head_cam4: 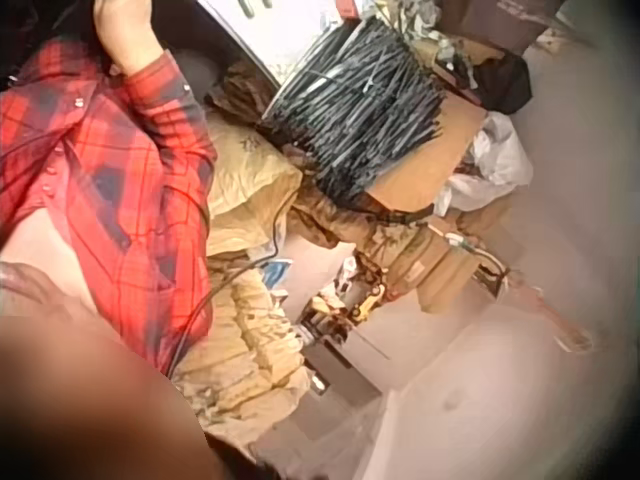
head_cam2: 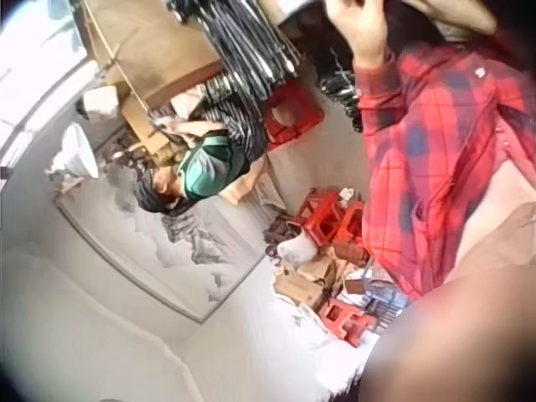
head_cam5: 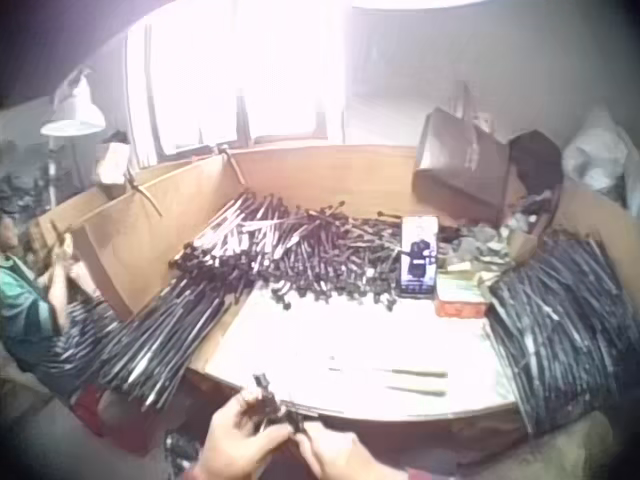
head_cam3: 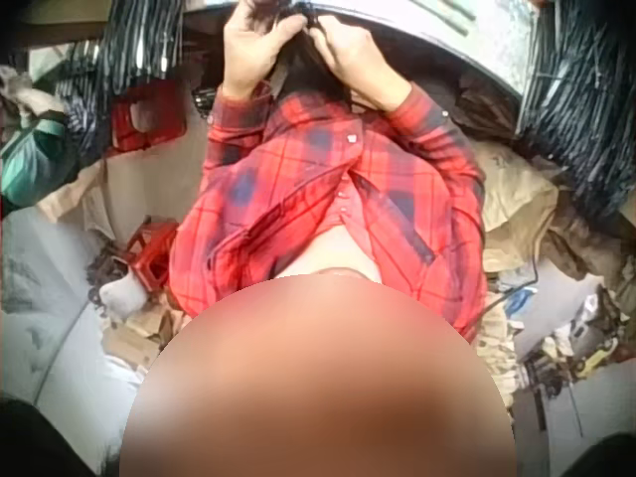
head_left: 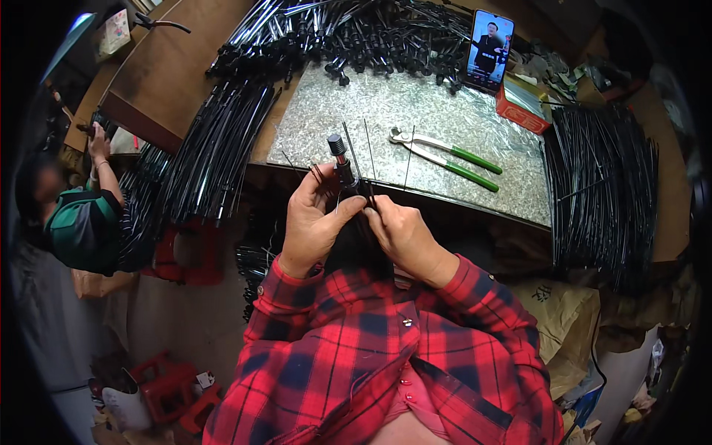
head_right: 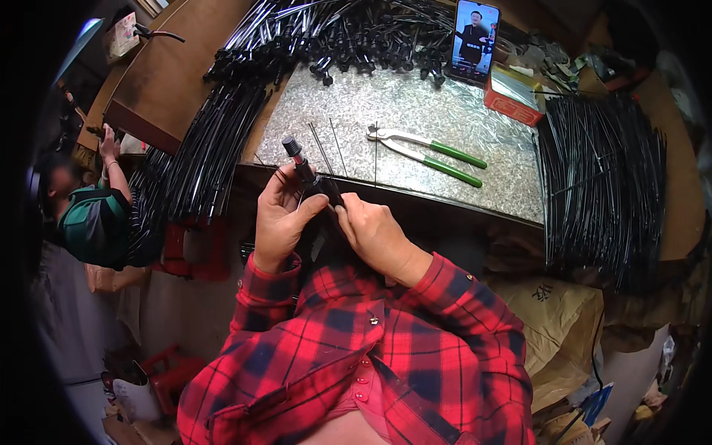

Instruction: The recorder is organizing, trimming with pliers, and bundling black composite rods in a manufacturing environment.

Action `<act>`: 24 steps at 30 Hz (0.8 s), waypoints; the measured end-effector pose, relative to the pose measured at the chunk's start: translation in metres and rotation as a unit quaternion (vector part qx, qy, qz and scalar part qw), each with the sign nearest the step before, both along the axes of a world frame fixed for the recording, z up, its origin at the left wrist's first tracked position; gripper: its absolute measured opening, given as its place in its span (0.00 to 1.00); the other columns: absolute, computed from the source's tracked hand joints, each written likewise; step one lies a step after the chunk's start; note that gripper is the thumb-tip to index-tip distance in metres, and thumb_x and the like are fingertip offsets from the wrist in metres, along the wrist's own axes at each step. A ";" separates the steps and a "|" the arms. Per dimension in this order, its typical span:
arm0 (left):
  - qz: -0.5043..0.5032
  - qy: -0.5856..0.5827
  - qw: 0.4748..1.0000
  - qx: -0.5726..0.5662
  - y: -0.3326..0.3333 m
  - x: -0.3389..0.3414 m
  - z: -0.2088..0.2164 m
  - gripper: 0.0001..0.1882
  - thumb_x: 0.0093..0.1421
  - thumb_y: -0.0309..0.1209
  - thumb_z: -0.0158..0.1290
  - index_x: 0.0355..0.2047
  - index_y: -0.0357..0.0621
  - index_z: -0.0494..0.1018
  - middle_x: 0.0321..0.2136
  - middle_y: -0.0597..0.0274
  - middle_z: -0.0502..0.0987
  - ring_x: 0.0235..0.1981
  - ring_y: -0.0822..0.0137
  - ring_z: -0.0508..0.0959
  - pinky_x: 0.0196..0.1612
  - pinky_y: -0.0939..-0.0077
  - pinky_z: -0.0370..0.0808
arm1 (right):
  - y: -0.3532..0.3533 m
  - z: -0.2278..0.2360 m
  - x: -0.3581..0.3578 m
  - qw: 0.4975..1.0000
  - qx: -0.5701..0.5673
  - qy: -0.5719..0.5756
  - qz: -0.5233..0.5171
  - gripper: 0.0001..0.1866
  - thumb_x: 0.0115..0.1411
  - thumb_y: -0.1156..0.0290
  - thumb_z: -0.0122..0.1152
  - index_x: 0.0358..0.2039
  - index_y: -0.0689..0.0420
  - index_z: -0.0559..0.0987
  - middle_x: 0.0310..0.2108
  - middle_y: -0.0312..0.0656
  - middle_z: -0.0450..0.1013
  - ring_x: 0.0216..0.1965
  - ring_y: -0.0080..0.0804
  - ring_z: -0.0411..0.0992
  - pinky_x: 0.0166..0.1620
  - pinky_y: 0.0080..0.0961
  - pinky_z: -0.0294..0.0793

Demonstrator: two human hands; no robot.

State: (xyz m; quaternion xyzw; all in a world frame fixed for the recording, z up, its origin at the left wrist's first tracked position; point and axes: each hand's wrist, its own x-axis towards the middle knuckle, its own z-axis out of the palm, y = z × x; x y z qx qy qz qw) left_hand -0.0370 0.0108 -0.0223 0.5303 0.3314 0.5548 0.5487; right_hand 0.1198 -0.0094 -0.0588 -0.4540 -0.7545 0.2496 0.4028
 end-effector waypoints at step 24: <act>-0.066 0.017 0.997 0.034 -0.003 -0.014 0.001 0.17 0.60 0.18 0.50 0.51 0.32 0.66 0.47 0.52 0.73 0.47 0.71 0.73 0.52 0.77 0.69 | -0.002 -0.006 0.006 0.992 0.129 0.014 0.006 0.15 0.54 0.78 0.55 0.42 0.68 0.69 0.28 0.54 0.72 0.28 0.50 0.74 0.30 0.37 0.75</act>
